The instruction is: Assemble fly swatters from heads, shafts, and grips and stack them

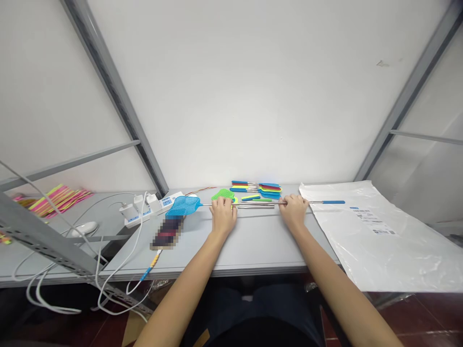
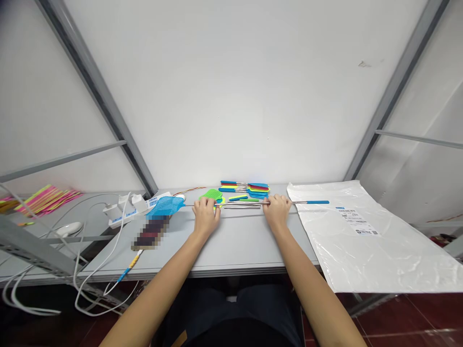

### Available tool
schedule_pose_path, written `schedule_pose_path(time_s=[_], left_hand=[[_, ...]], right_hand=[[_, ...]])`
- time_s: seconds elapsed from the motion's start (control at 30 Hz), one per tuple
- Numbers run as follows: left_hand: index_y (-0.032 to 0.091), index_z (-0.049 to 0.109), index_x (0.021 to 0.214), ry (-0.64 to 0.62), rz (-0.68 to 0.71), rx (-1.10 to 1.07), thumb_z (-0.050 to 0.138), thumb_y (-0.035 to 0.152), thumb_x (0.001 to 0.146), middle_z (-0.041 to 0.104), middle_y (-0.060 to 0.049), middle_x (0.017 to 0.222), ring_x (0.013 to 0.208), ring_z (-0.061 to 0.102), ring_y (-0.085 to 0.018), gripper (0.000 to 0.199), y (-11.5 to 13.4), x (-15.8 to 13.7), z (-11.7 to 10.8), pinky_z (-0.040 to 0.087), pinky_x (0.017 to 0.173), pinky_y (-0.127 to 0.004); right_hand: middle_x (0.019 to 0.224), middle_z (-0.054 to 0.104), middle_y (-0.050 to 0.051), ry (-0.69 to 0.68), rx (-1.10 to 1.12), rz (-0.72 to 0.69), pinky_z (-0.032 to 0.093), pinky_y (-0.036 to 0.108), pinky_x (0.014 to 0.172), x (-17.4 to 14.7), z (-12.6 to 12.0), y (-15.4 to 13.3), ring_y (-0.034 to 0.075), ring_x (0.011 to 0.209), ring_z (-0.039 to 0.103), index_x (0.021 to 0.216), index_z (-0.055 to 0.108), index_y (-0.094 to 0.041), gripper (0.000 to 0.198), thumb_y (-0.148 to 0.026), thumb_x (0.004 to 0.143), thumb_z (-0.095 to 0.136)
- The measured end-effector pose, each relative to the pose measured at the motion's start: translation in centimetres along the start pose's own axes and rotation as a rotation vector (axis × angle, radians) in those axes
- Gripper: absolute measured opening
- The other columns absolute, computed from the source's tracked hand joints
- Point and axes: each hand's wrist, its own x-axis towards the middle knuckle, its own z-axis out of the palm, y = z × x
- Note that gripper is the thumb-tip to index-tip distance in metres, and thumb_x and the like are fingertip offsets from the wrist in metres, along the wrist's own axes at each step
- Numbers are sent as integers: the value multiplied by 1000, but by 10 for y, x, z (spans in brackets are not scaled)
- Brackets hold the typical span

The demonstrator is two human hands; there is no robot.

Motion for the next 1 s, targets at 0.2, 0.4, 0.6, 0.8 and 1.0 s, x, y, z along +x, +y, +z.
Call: schedule_pose_path(time_s=[0.2,0.4,0.6,0.8,1.0], left_hand=[[20,56,107,42,65,-70,50,20,84,51,-12,116,106,43,-29,24,-15,3,-3,37,86,-39],[18,55,92,76,75,-115,47,21,86,54,-11,94,92,45,-27,10,-23,4,0,37,83,-41],[17,53,90,50,129,-130,50,24,83,51,-11,91,89,44,-28,11,-6,-1,11,37,81,-43],[16,53,98,-9,204,-142,51,24,81,50,-11,94,91,44,-28,19,9,-4,17,38,81,-43],[16,54,101,-51,218,-145,51,24,81,49,-12,96,92,43,-28,22,19,-3,19,39,79,-42]], right_hand=[[67,55,4,69,-2,55,19,36,76,5,-1,25,20,75,39,56,49,-19,32,-31,86,44],[66,54,3,85,2,61,20,36,77,4,3,24,19,75,39,56,49,-19,31,-30,85,45],[68,55,5,59,-11,50,18,37,77,0,4,12,20,76,38,58,53,-19,30,-29,85,43],[71,55,5,-2,-6,-11,18,38,78,-3,3,-6,20,78,37,63,58,-19,27,-28,85,44],[76,55,5,-66,25,-122,19,38,79,-8,-2,-31,21,80,40,69,57,-19,17,-26,83,48]])
